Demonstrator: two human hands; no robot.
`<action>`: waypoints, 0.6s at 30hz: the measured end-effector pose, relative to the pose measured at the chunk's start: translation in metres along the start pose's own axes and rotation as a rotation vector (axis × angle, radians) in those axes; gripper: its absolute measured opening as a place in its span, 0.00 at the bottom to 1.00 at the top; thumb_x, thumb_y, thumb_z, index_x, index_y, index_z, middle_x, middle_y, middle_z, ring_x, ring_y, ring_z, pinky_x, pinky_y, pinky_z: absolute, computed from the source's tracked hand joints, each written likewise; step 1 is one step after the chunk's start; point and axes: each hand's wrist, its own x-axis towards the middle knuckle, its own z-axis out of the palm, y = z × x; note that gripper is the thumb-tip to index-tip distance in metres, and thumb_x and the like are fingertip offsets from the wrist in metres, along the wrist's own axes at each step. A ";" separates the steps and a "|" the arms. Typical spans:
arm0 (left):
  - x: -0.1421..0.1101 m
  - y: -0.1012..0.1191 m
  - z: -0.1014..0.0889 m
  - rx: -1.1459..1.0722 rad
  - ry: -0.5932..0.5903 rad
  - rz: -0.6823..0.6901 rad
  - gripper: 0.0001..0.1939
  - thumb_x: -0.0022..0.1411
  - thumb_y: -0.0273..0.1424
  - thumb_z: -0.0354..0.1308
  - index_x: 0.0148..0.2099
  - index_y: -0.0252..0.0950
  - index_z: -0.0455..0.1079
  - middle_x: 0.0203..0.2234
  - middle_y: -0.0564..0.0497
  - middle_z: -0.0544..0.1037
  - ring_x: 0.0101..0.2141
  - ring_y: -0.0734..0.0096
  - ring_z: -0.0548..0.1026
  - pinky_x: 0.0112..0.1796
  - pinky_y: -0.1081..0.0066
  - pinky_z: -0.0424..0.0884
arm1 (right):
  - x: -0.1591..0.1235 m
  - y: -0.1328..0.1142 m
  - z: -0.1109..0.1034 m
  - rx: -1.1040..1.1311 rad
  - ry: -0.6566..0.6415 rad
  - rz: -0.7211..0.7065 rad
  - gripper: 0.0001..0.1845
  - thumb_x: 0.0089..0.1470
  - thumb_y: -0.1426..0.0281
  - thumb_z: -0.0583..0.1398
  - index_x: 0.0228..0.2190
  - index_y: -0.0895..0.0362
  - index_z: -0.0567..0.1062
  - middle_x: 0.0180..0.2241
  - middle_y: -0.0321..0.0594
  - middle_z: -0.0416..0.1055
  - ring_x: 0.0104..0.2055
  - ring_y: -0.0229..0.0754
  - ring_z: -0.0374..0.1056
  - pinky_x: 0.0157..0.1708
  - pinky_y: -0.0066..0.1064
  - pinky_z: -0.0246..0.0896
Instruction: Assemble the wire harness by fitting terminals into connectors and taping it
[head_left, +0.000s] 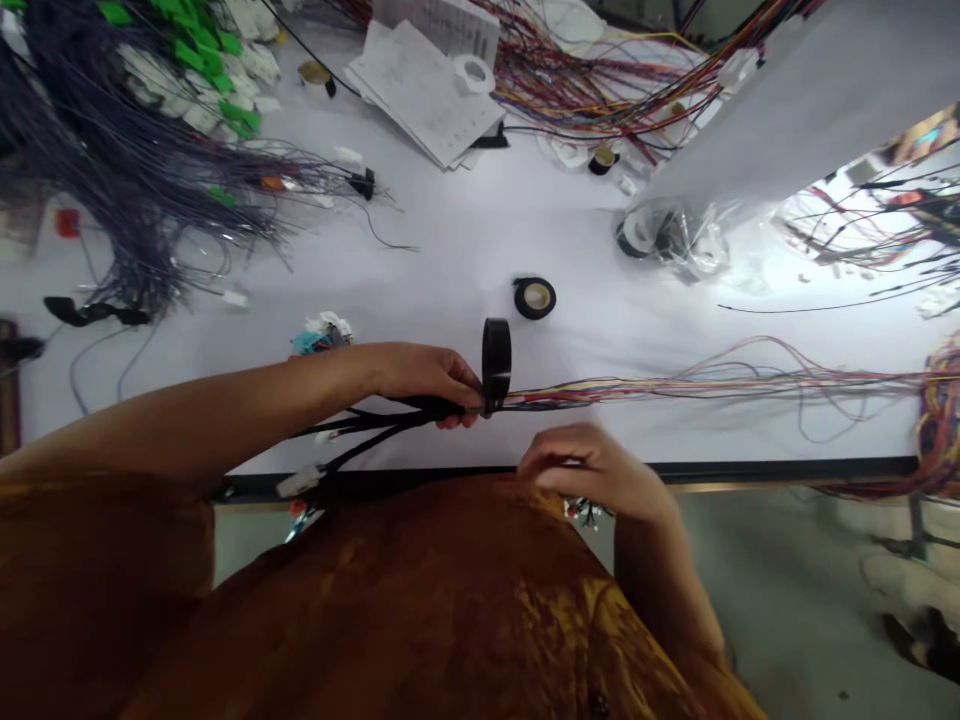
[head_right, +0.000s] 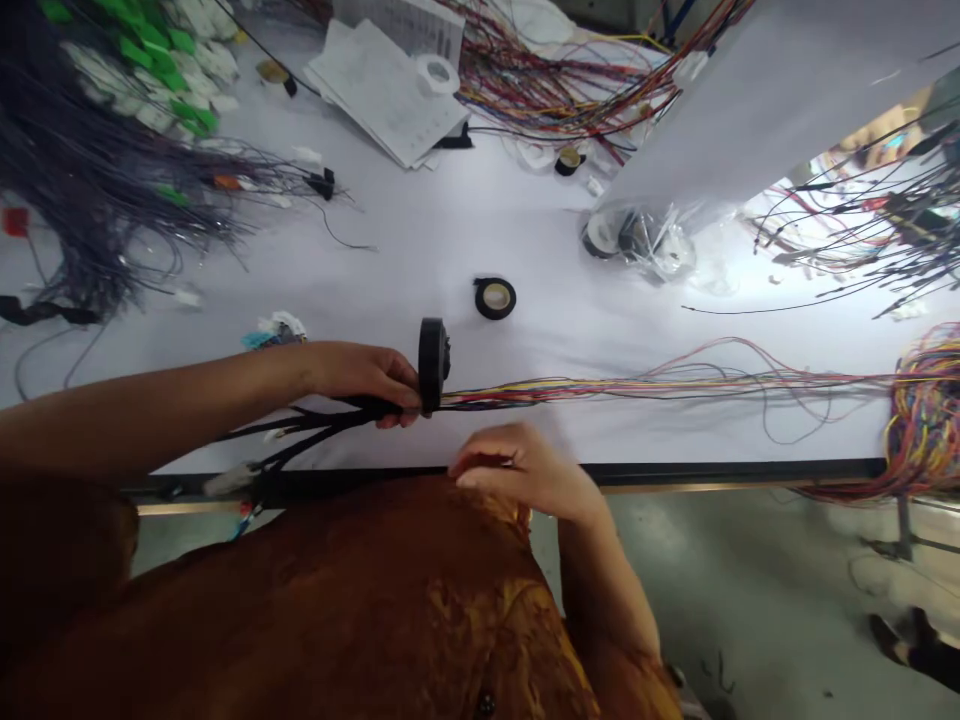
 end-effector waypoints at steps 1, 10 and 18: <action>-0.001 0.004 0.000 -0.024 -0.013 -0.001 0.09 0.58 0.36 0.65 0.35 0.35 0.79 0.27 0.50 0.79 0.25 0.75 0.74 0.27 0.76 0.70 | -0.007 0.014 0.007 -0.006 0.011 0.048 0.13 0.58 0.59 0.62 0.36 0.56 0.79 0.30 0.38 0.76 0.31 0.37 0.71 0.30 0.29 0.67; -0.013 0.028 0.017 0.004 -0.097 -0.046 0.14 0.60 0.40 0.63 0.40 0.33 0.78 0.26 0.48 0.78 0.22 0.75 0.72 0.24 0.75 0.68 | 0.058 0.053 0.020 0.006 0.410 -0.374 0.23 0.59 0.55 0.61 0.52 0.50 0.70 0.70 0.44 0.44 0.67 0.48 0.56 0.60 0.42 0.63; -0.014 0.013 0.013 0.349 0.348 0.081 0.14 0.61 0.40 0.60 0.35 0.32 0.72 0.25 0.51 0.74 0.25 0.74 0.72 0.28 0.74 0.69 | 0.010 0.054 0.060 -0.234 0.482 -0.311 0.12 0.60 0.60 0.60 0.36 0.57 0.74 0.54 0.51 0.65 0.55 0.51 0.66 0.53 0.44 0.66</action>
